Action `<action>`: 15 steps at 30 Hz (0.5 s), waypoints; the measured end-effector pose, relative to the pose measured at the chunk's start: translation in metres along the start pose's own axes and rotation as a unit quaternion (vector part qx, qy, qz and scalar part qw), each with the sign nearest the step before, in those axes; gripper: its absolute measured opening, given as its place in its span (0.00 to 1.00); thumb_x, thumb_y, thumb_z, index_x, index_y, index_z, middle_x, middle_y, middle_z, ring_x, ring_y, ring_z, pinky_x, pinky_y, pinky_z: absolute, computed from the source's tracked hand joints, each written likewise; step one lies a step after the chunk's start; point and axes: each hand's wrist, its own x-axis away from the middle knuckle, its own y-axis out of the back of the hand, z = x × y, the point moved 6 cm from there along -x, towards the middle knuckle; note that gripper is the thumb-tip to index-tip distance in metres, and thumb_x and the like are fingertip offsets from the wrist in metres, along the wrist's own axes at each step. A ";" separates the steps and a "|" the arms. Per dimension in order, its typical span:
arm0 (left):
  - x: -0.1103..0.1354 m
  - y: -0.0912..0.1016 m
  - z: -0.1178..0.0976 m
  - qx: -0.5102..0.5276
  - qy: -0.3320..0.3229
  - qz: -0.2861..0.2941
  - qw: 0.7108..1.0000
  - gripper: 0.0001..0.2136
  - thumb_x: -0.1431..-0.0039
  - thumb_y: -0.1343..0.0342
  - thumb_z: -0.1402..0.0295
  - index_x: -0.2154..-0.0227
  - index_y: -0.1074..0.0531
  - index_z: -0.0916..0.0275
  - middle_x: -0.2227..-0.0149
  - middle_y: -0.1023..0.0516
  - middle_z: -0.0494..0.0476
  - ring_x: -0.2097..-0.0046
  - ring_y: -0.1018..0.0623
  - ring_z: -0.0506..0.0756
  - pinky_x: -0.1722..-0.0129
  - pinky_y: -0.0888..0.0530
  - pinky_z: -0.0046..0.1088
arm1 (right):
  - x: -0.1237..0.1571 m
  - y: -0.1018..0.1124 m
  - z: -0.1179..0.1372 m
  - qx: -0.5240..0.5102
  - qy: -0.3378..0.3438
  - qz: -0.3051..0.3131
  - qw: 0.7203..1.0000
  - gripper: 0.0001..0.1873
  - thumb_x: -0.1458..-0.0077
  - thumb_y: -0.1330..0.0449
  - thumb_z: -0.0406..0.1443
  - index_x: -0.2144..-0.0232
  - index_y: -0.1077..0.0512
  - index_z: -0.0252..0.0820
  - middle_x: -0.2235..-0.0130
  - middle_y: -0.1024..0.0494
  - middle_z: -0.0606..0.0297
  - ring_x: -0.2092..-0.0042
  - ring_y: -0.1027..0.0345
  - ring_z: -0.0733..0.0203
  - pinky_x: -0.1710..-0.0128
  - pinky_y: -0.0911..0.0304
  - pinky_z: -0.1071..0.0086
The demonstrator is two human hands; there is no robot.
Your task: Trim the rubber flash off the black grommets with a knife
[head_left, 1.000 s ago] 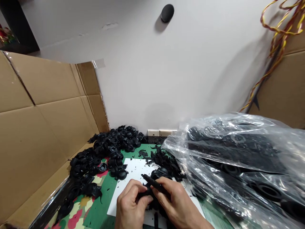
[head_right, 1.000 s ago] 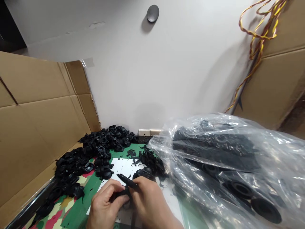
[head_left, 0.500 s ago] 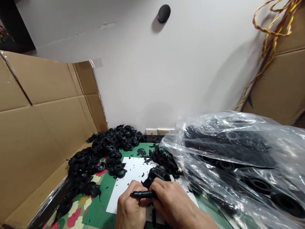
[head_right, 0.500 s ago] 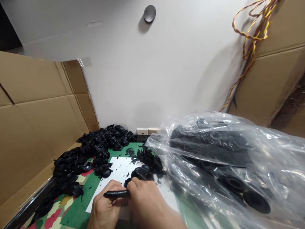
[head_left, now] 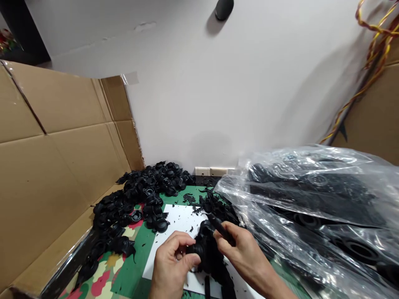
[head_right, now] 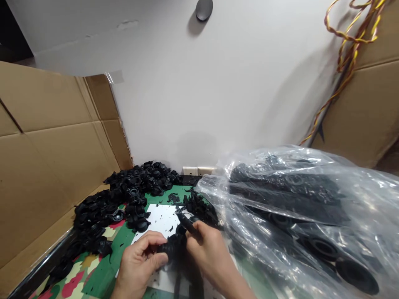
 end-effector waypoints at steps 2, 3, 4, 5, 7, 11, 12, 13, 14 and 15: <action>-0.001 0.000 0.003 0.024 0.013 -0.001 1.000 0.06 0.62 0.35 0.75 0.77 0.21 0.61 0.74 0.24 0.51 0.74 0.31 0.51 0.75 0.33 0.23 | 0.000 -0.001 -0.003 -0.031 -0.021 0.004 0.999 0.13 0.53 0.50 0.42 0.84 0.44 0.45 0.81 0.44 0.73 0.79 0.49 0.65 0.79 0.51 0.72; -0.002 -0.001 0.004 0.030 0.016 -0.001 0.999 0.06 0.62 0.35 0.75 0.77 0.21 0.60 0.74 0.24 0.51 0.73 0.30 0.51 0.74 0.33 0.23 | 0.000 -0.002 -0.004 -0.039 -0.025 0.005 0.999 0.13 0.53 0.50 0.43 0.84 0.44 0.45 0.81 0.45 0.73 0.78 0.49 0.65 0.78 0.51 0.72; -0.002 -0.001 0.005 0.033 0.019 -0.001 0.999 0.06 0.62 0.35 0.75 0.77 0.21 0.60 0.74 0.24 0.51 0.73 0.30 0.51 0.74 0.33 0.23 | 0.000 -0.003 -0.005 -0.043 -0.026 0.004 0.999 0.14 0.53 0.49 0.43 0.84 0.44 0.45 0.81 0.45 0.73 0.78 0.50 0.65 0.78 0.51 0.72; -0.003 -0.001 0.005 0.034 0.022 0.000 0.999 0.06 0.62 0.34 0.76 0.77 0.21 0.60 0.74 0.24 0.51 0.72 0.30 0.51 0.74 0.33 0.23 | 0.000 -0.003 -0.005 -0.048 -0.027 0.005 0.998 0.14 0.53 0.49 0.43 0.84 0.45 0.45 0.81 0.46 0.73 0.78 0.51 0.65 0.78 0.52 0.72; -0.004 -0.002 0.007 0.035 0.028 0.003 0.999 0.07 0.63 0.35 0.76 0.77 0.21 0.60 0.73 0.24 0.51 0.72 0.30 0.51 0.73 0.33 0.23 | 0.000 -0.005 -0.006 -0.059 -0.026 0.011 0.998 0.14 0.53 0.48 0.43 0.84 0.45 0.44 0.81 0.46 0.74 0.77 0.51 0.66 0.78 0.52 0.72; -0.005 -0.003 0.009 0.036 0.033 0.012 0.999 0.07 0.63 0.35 0.76 0.77 0.21 0.60 0.73 0.24 0.51 0.72 0.30 0.51 0.74 0.34 0.23 | 0.000 -0.009 -0.005 -0.081 -0.033 0.041 0.995 0.14 0.50 0.48 0.42 0.82 0.44 0.44 0.79 0.46 0.74 0.76 0.51 0.66 0.77 0.52 0.72; -0.005 -0.004 0.008 0.034 0.033 0.012 0.999 0.07 0.63 0.35 0.76 0.77 0.21 0.60 0.73 0.24 0.51 0.72 0.30 0.51 0.74 0.34 0.23 | 0.000 -0.010 -0.005 -0.079 -0.037 0.046 0.995 0.14 0.50 0.49 0.42 0.82 0.44 0.44 0.79 0.46 0.73 0.76 0.52 0.66 0.77 0.52 0.72; -0.006 -0.004 0.008 0.032 0.032 0.011 0.999 0.07 0.63 0.35 0.76 0.77 0.21 0.60 0.73 0.24 0.51 0.72 0.30 0.51 0.75 0.34 0.23 | 0.000 -0.010 -0.005 -0.078 -0.041 0.050 0.995 0.14 0.51 0.49 0.42 0.82 0.44 0.44 0.79 0.46 0.73 0.75 0.52 0.66 0.77 0.52 0.72; -0.006 -0.004 0.007 0.030 0.032 0.009 0.999 0.07 0.64 0.35 0.77 0.77 0.21 0.60 0.73 0.24 0.51 0.73 0.30 0.51 0.75 0.35 0.23 | 0.000 -0.010 -0.005 -0.078 -0.044 0.054 0.995 0.13 0.51 0.49 0.42 0.82 0.44 0.44 0.79 0.46 0.73 0.75 0.52 0.66 0.76 0.52 0.71; -0.007 -0.005 0.007 0.029 0.032 0.008 0.999 0.07 0.64 0.35 0.77 0.78 0.21 0.60 0.74 0.24 0.51 0.73 0.31 0.51 0.76 0.35 0.23 | 0.000 -0.010 -0.005 -0.078 -0.046 0.058 0.994 0.13 0.51 0.49 0.42 0.82 0.44 0.43 0.79 0.46 0.73 0.75 0.52 0.65 0.76 0.52 0.71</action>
